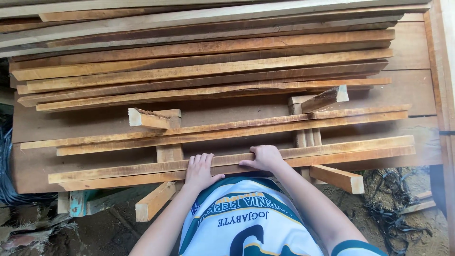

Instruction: Sorting and arranging thin wooden strips into a wooden support frame.

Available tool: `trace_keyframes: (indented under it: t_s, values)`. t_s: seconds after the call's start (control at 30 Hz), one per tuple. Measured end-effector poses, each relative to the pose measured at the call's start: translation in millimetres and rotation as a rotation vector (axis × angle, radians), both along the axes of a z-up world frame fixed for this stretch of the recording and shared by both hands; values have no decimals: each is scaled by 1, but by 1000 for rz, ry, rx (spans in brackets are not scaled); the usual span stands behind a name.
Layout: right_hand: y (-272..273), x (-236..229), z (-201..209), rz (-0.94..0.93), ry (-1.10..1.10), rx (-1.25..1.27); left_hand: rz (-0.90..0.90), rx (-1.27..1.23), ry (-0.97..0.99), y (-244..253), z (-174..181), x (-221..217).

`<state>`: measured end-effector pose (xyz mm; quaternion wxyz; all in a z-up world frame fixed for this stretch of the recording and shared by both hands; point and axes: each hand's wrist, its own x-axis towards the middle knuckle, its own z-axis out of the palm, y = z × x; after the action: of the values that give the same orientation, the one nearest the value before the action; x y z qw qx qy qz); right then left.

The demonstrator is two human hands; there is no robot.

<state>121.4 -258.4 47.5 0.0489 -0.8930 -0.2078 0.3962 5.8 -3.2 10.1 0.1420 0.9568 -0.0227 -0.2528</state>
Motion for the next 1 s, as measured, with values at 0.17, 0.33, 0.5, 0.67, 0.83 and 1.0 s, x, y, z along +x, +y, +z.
trace_keyframes:
  t_s: [0.17, 0.33, 0.5, 0.67, 0.83, 1.0]
  values:
    - [12, 16, 2, 21, 139, -92, 14, -3, -1, -2, 0, -3]
    - [13, 20, 2, 17, 177, -120, 35, -24, 17, -2, 0, 2]
    - [-8, -1, -39, 115, -403, 384, 2, 45, 48, -5, -3, 5]
    - [2, -5, -43, 51, -703, 450, -35, 49, 54, -2, -3, 9]
    - [5, 7, -52, 61, -860, 421, -50, 57, 75, -1, -7, 12]
    - [5, 14, -59, 72, -896, 483, -29, 39, 86, -4, 0, 12]
